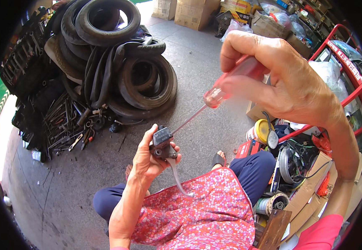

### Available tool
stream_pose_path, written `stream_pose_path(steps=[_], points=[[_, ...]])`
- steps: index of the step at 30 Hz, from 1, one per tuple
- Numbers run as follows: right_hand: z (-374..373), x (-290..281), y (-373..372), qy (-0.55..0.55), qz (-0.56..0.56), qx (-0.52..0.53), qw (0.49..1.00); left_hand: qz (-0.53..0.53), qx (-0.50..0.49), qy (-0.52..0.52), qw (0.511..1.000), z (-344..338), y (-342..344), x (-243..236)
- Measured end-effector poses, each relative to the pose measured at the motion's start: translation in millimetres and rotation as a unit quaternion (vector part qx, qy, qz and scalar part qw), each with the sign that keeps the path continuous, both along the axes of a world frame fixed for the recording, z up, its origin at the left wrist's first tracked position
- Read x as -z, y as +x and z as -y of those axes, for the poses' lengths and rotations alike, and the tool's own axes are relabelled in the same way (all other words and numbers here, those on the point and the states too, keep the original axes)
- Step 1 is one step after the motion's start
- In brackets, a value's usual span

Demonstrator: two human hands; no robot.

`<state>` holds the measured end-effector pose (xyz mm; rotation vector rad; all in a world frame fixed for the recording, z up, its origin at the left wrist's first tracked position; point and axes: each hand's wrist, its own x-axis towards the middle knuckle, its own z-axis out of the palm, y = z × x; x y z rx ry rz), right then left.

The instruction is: The person uses a screwdriver to disassemble a small mechanical part, likely a brake caliper, in a cluttered workshop. They remove screws and separate the housing from the internal components.

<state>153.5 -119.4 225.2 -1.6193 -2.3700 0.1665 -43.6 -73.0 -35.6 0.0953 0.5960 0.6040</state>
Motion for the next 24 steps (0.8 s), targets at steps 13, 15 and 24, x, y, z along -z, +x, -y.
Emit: stream_pose_path(steps=[13, 15, 24], points=[[2.3, -6.5, -15.9, -0.041, 0.048, 0.144, 0.988, 0.004, 0.018, -0.005, 1.0, 2.7, 2.5, 3.1], [0.6, 1.7, -5.3, -0.01, -0.017, 0.059, 0.998, 0.008, 0.022, -0.002, 1.0, 1.8, 3.5, 3.7], [-2.5, -15.6, 9.0, -0.002, -0.015, -0.094, 0.995, 0.04, 0.043, -0.003, 0.998, -2.0, 6.2, -3.8]])
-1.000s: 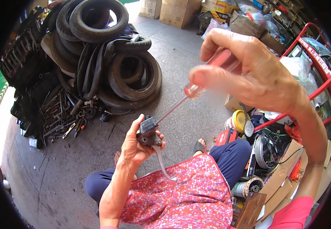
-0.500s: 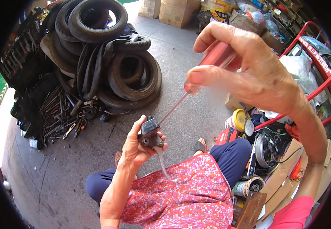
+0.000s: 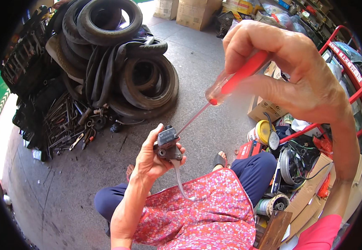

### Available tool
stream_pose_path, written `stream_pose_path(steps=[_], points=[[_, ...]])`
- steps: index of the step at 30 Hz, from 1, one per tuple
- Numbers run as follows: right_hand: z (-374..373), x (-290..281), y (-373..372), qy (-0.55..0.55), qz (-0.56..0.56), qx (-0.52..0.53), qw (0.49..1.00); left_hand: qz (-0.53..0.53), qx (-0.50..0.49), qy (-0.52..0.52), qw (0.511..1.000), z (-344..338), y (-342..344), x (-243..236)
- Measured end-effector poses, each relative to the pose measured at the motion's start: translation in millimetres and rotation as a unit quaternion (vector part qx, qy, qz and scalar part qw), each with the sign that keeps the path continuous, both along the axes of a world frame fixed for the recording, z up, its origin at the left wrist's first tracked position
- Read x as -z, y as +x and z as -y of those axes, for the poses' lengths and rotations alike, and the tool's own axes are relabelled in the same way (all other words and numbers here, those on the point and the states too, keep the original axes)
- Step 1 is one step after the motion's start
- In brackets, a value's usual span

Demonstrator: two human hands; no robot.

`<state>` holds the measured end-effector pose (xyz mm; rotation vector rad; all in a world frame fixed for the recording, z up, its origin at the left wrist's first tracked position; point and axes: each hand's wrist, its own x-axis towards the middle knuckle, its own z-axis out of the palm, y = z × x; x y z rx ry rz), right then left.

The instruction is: The person uses a screwdriver to disassemble a small mechanical part, likely a brake caliper, in a cluttered workshop. They remove screws and separate the housing from the internal components.

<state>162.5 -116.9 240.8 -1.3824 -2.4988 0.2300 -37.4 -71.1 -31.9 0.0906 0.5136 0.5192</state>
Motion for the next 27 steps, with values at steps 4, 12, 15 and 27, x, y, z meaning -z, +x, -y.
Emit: stream_pose_path(steps=[4, 12, 15, 27], points=[[7.0, 0.1, -4.4, 0.006, -0.086, 0.088, 0.992, -0.023, -0.056, -0.001, 0.998, -0.1, -2.7, 3.1], [13.4, 23.6, -19.7, 0.022, -0.137, 0.15, 0.979, -0.044, -0.111, -0.004, 0.993, -1.0, -4.2, 2.1], [11.2, 29.1, -19.7, -0.007, -0.162, 0.158, 0.974, -0.039, -0.11, 0.003, 0.993, -1.3, -6.0, 0.9], [15.2, 41.7, -15.4, -0.009, -0.146, 0.169, 0.975, -0.031, -0.105, 0.003, 0.994, -1.1, -6.4, 1.2]])
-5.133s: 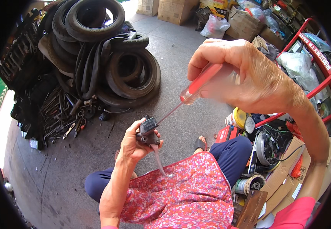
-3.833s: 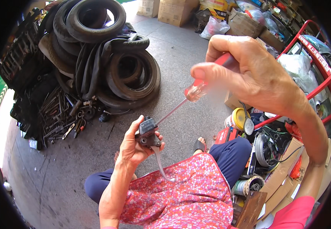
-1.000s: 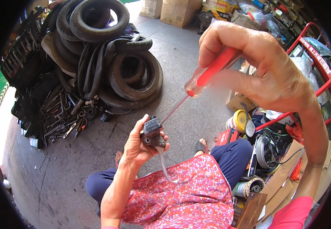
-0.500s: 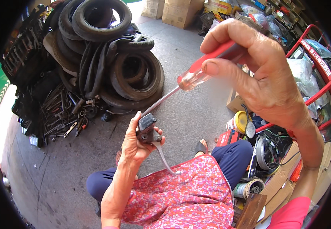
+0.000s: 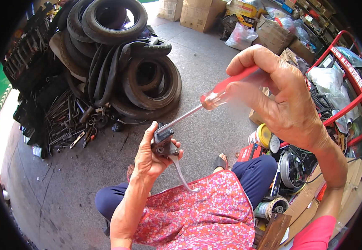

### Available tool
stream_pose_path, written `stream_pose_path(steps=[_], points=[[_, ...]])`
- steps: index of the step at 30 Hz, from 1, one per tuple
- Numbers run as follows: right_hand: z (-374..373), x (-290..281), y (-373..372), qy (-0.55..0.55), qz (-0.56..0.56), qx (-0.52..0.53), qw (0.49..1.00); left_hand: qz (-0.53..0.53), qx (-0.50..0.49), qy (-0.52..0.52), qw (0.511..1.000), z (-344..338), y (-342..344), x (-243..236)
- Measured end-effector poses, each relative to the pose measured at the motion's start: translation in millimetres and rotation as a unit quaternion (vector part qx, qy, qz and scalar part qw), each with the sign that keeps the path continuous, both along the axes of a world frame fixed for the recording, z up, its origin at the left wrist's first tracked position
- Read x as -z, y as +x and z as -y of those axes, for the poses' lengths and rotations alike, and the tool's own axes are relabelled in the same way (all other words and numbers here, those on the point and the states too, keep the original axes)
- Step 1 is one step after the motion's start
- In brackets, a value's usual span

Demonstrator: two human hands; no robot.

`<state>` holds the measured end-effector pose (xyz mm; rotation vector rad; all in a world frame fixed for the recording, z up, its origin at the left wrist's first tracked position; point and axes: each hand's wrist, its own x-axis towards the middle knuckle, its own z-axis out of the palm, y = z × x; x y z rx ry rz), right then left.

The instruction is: The person uses a screwdriver to disassemble a small mechanical part, likely a brake caliper, in a cluttered workshop. They remove screws and separate the housing from the internal components.

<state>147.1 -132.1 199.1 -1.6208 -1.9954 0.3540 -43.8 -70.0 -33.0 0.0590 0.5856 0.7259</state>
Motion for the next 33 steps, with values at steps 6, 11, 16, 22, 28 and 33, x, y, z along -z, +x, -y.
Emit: stream_pose_path(steps=[6, 11, 16, 22, 28, 33], points=[[1.8, -3.9, 1.5, -0.042, -0.021, 0.05, 0.998, -0.032, -0.007, 0.034, 0.999, 1.4, 1.8, -0.1], [0.8, -6.3, 10.0, -0.068, -0.032, 0.057, 0.996, -0.069, -0.018, 0.074, 0.995, 1.5, 2.7, 0.5], [12.2, -2.4, 6.8, -0.028, -0.025, -0.011, 0.999, -0.06, -0.022, 0.073, 0.995, 1.8, 1.6, 0.9], [25.1, -5.6, -4.0, 0.013, 0.086, -0.02, 0.996, -0.162, -0.069, 0.13, 0.976, 4.4, 4.6, 6.8], [31.8, -6.7, 8.8, -0.2, 0.017, 0.037, 0.979, -0.247, -0.135, 0.22, 0.934, 3.4, -0.7, 6.3], [26.2, 0.7, 15.7, -0.465, -0.133, 0.142, 0.864, -0.261, -0.143, 0.247, 0.922, 4.8, 3.4, 1.2]])
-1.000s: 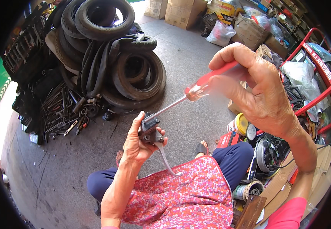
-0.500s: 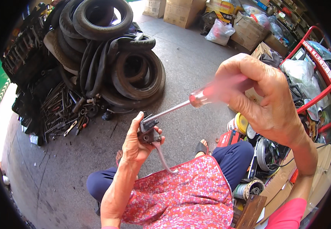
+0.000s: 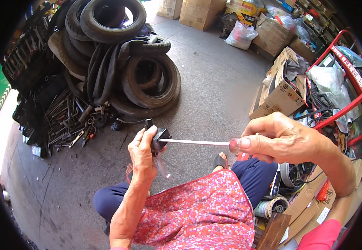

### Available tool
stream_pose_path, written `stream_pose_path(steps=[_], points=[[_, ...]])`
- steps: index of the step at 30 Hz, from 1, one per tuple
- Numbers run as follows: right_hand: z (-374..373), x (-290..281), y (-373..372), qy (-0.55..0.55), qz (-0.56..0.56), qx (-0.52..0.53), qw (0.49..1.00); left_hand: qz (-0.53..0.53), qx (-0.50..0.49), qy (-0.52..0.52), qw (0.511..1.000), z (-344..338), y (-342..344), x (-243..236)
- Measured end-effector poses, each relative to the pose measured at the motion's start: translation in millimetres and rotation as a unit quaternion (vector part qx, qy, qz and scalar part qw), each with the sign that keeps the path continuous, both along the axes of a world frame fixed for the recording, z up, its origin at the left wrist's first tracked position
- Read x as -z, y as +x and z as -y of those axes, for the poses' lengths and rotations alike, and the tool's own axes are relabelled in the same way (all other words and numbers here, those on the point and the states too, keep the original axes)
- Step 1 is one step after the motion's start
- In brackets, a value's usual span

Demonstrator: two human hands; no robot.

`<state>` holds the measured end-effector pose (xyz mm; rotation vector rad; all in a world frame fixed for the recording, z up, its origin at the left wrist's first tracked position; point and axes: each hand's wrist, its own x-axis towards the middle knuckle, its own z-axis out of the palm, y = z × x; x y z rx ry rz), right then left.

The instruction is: The person uses a screwdriver to disassemble a small mechanical part, likely a brake caliper, in a cluttered workshop. They remove screws and separate the housing from the internal components.

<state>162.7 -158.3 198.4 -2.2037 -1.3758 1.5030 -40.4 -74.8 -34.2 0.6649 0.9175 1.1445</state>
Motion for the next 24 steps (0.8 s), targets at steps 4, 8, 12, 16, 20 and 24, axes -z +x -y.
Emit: stream_pose_path(steps=[4, 8, 12, 16, 20, 24], points=[[-3.0, 10.5, -0.9, 0.133, 0.099, -0.18, 0.969, -0.039, -0.006, -0.013, 0.999, 1.1, -1.4, 6.2], [7.7, 19.3, -7.9, 0.385, 0.352, -0.454, 0.722, -0.023, 0.017, -0.057, 0.998, 0.3, -1.0, 12.5], [10.6, 26.2, -4.7, 0.468, 0.446, -0.51, 0.567, -0.01, 0.021, -0.078, 0.997, -0.3, 4.8, 10.4], [2.9, 8.9, -9.4, 0.326, 0.216, -0.318, 0.864, -0.009, -0.014, -0.017, 1.0, -5.4, 3.0, 7.7], [-12.5, 5.5, -7.4, -0.119, -0.004, -0.03, 0.992, -0.029, -0.07, 0.014, 0.997, -4.8, 4.8, 4.9], [19.5, 32.8, 0.0, 0.298, 0.376, -0.417, 0.772, -0.027, -0.045, -0.003, 0.999, -2.2, 7.4, 6.7]])
